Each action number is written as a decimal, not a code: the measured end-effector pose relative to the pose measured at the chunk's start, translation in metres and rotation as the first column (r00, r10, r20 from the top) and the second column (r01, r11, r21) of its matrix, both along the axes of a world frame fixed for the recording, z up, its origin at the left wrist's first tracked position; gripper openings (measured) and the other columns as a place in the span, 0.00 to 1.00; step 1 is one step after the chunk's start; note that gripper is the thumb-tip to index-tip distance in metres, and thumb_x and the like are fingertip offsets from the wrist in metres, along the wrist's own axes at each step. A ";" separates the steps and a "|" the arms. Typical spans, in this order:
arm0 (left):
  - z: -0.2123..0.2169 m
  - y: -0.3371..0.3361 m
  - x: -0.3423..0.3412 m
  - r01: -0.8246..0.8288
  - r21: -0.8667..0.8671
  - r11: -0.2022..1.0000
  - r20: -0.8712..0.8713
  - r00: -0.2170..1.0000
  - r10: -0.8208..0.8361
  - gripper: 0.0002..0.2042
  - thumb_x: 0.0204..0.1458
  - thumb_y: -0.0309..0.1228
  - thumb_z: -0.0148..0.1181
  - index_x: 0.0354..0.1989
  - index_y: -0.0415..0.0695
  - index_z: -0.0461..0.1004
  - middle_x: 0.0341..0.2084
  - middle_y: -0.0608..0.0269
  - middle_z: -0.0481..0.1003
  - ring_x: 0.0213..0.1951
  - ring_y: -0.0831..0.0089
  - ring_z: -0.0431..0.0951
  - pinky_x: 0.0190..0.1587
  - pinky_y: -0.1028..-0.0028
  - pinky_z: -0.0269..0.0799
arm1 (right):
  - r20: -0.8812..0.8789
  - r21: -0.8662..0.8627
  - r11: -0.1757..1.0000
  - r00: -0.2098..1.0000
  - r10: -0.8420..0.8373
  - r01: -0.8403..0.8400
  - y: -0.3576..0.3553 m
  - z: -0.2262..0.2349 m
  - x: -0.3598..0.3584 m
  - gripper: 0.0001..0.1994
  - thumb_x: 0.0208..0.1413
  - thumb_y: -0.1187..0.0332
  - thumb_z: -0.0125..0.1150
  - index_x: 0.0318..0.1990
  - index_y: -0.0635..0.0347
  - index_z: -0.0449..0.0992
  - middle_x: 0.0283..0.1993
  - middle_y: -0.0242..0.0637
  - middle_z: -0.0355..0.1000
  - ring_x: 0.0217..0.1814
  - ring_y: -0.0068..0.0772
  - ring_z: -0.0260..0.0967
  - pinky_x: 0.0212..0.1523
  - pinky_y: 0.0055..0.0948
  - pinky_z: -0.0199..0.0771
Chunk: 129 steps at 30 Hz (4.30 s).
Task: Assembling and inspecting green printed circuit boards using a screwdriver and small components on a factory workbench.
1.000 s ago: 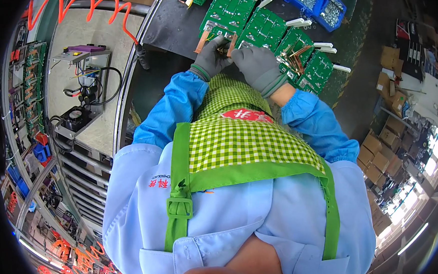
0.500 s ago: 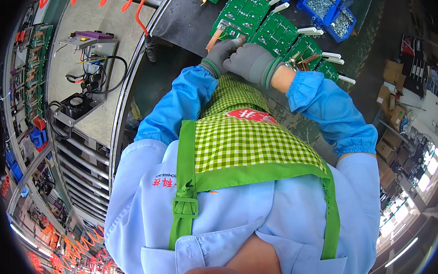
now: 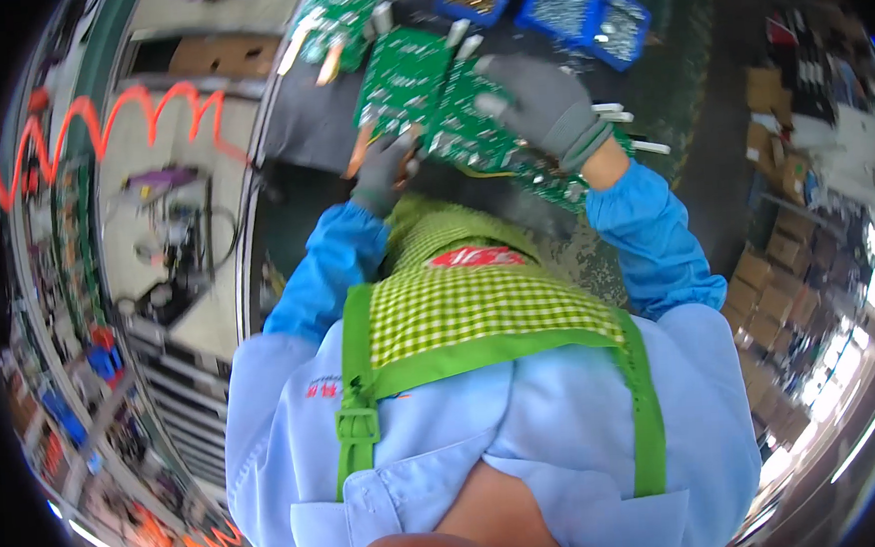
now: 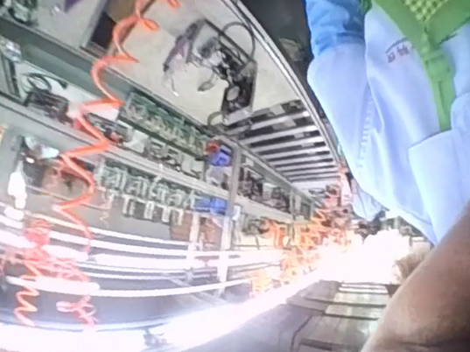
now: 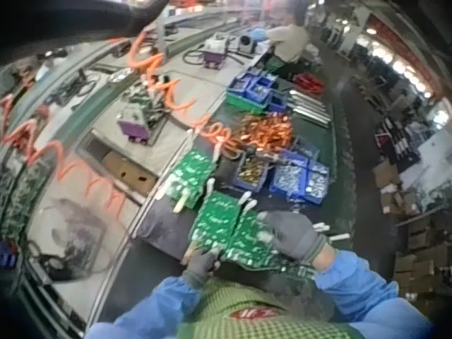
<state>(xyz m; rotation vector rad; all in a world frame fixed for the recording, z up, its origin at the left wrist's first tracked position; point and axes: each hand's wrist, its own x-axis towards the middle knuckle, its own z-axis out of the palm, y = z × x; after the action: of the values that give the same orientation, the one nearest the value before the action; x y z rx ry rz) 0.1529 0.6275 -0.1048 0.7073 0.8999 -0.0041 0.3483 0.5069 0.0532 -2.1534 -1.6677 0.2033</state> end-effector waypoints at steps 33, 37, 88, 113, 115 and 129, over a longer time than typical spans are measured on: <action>0.006 -0.013 -0.002 -0.240 -0.122 0.963 -0.001 0.970 0.242 0.11 0.53 0.33 0.53 0.38 0.37 0.68 0.28 0.62 0.69 0.27 0.76 0.70 0.23 0.82 0.65 | -0.320 -0.219 0.856 0.794 -0.516 0.468 -0.074 -0.151 0.299 0.14 0.47 0.63 0.58 0.41 0.55 0.73 0.36 0.39 0.74 0.41 0.34 0.72 0.43 0.31 0.69; 0.011 -0.015 -0.001 -0.265 -0.084 0.961 0.000 0.964 0.266 0.10 0.53 0.32 0.53 0.37 0.37 0.67 0.27 0.61 0.69 0.26 0.76 0.70 0.23 0.81 0.65 | -0.221 -0.457 0.872 0.928 -0.299 0.173 -0.028 -0.158 0.276 0.17 0.48 0.63 0.56 0.48 0.51 0.70 0.44 0.43 0.72 0.45 0.43 0.70 0.46 0.36 0.68; -0.002 0.000 -0.010 -0.126 -0.259 0.958 0.156 0.973 0.170 0.07 0.52 0.28 0.51 0.35 0.36 0.68 0.23 0.59 0.68 0.19 0.83 0.63 0.16 0.89 0.58 | -0.301 0.008 0.976 0.930 0.209 -0.217 0.051 -0.120 -0.051 0.08 0.50 0.64 0.54 0.37 0.53 0.73 0.39 0.38 0.66 0.38 0.42 0.68 0.36 0.35 0.70; -0.001 -0.003 -0.008 -0.122 -0.203 0.971 0.151 0.976 0.155 0.07 0.54 0.30 0.50 0.35 0.38 0.69 0.22 0.63 0.68 0.16 0.85 0.61 0.16 0.89 0.59 | -0.324 -0.238 0.950 0.938 0.120 -0.204 0.051 -0.103 -0.045 0.11 0.49 0.66 0.55 0.40 0.55 0.70 0.36 0.38 0.66 0.37 0.39 0.68 0.35 0.32 0.68; 0.000 -0.003 -0.008 -0.133 -0.217 0.967 0.142 0.976 0.166 0.07 0.54 0.30 0.50 0.35 0.39 0.69 0.22 0.63 0.68 0.16 0.85 0.61 0.16 0.89 0.59 | -0.266 -0.188 0.944 0.939 0.217 -0.271 0.046 -0.107 -0.044 0.10 0.49 0.63 0.54 0.40 0.49 0.71 0.40 0.36 0.67 0.38 0.42 0.69 0.36 0.35 0.71; -0.003 -0.002 -0.009 -0.094 -0.241 0.966 0.154 0.979 0.134 0.08 0.54 0.29 0.51 0.38 0.38 0.69 0.23 0.63 0.68 0.19 0.84 0.63 0.17 0.90 0.60 | -0.080 -0.093 0.976 0.979 0.188 -0.195 0.036 -0.114 -0.054 0.09 0.54 0.61 0.50 0.40 0.47 0.72 0.38 0.36 0.68 0.35 0.42 0.69 0.31 0.36 0.70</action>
<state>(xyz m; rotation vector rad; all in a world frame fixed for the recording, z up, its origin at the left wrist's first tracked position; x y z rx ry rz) 0.1441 0.6257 -0.1082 0.4295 0.7607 0.0519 0.2948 0.5434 -0.0612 -2.0282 -1.8601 0.4224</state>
